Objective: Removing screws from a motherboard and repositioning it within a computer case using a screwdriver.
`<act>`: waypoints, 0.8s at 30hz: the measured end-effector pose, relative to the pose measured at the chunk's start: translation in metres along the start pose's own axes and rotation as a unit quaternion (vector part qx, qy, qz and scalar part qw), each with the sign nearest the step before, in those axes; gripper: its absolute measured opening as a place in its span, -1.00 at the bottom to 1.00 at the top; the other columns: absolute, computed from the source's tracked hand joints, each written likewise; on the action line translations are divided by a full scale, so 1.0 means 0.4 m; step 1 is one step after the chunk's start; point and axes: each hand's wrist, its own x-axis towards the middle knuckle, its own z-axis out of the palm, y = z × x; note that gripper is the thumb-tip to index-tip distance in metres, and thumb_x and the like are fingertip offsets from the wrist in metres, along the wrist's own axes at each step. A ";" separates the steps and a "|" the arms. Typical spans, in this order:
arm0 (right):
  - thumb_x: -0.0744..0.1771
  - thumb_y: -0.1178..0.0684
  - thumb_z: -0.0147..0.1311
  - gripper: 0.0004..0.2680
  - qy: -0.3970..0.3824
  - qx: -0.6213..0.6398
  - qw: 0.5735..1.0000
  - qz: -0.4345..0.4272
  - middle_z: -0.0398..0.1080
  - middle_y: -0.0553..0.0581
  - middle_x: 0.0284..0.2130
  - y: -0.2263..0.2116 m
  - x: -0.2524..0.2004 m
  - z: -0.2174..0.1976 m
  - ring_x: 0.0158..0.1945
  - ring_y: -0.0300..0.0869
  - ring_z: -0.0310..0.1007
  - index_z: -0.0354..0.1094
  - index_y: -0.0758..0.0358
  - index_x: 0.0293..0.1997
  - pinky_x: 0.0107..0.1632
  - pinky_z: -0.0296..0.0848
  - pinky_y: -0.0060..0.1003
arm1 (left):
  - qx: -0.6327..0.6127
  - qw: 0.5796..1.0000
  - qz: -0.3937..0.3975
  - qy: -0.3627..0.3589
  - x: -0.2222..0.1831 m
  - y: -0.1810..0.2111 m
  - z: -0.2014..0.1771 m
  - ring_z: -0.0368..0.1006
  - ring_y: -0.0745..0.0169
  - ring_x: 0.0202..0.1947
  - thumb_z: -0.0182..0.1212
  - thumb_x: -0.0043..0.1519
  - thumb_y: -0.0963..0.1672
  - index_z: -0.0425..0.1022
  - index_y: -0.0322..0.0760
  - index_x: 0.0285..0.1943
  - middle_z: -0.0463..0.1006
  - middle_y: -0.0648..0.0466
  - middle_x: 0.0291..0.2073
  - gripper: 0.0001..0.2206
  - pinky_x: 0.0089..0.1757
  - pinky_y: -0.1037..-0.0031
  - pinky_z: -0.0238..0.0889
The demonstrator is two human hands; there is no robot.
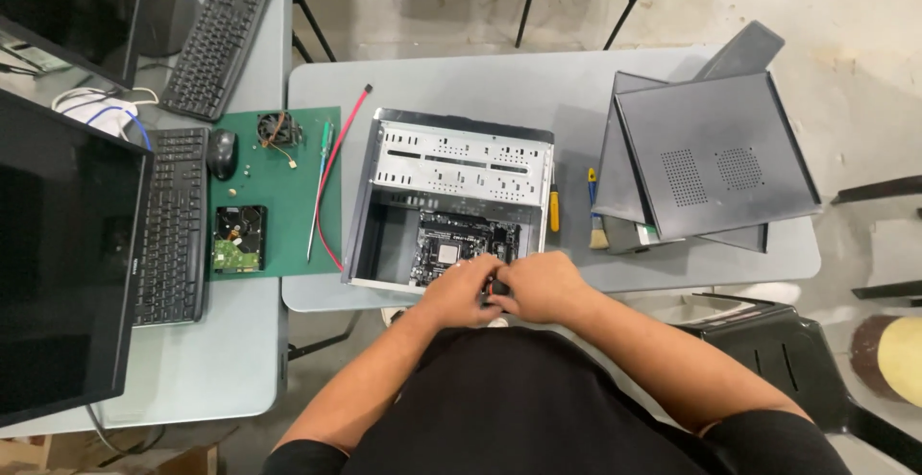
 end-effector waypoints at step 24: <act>0.30 -0.20 -0.42 -0.63 -0.026 0.000 0.998 0.060 0.43 0.19 -0.46 -0.046 -0.028 -0.046 -0.34 0.05 0.46 0.35 0.25 -0.31 -0.34 0.39 -0.06 | 0.060 0.997 0.029 -0.036 -0.021 0.056 -0.031 0.35 -0.05 -0.03 0.11 -0.10 -0.03 0.24 -0.19 0.13 0.45 -0.06 -0.11 -0.45 -0.02 0.22 0.13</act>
